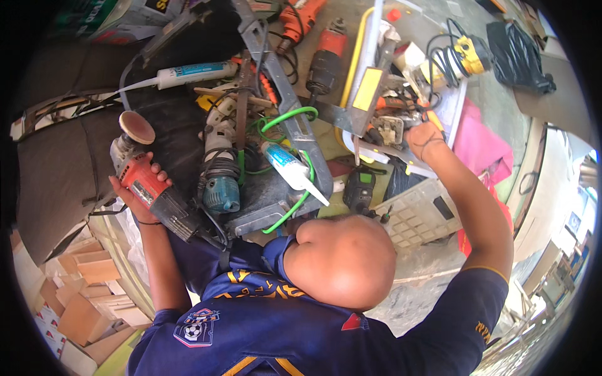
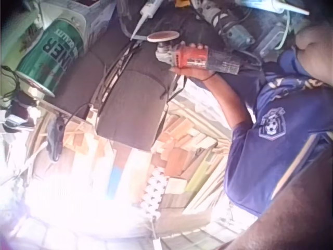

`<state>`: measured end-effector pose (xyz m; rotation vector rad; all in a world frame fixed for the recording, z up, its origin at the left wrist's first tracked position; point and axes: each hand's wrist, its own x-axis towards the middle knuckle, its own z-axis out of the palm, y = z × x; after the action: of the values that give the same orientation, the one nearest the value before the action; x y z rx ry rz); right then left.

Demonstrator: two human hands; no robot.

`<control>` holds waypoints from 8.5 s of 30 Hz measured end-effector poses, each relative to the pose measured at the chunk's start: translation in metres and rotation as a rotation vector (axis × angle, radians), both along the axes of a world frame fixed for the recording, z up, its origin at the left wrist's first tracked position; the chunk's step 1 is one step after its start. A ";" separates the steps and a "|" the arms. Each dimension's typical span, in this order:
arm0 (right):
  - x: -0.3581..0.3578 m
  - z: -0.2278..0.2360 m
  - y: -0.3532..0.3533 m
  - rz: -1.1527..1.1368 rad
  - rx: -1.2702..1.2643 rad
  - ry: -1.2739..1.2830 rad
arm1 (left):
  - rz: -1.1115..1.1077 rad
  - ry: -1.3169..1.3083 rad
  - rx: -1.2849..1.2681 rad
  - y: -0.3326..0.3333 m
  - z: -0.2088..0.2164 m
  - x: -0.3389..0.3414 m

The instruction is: The person organizes various power tools and hardware within a large container and smaller sorting trays, picking up and placing sanders, drills, and screws. The person then picks up a long white piece of trim and carries a sander across the workshop.

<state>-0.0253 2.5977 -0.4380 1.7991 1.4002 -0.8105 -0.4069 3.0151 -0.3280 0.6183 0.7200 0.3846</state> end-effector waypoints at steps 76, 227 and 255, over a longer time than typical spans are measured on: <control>-0.257 0.036 0.034 -1.875 1.472 0.454 | -0.499 -0.374 -0.424 0.002 0.012 -0.046; -0.275 0.111 0.042 -1.774 2.145 1.803 | -1.161 0.499 1.734 0.034 0.017 0.123; -0.271 0.108 0.051 -1.642 2.084 1.884 | -0.177 0.193 1.141 0.111 0.039 0.155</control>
<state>-0.2961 2.6490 -0.3300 -0.5694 -0.0488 0.4423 -0.2519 3.1259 -0.2889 1.8013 0.5738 0.5653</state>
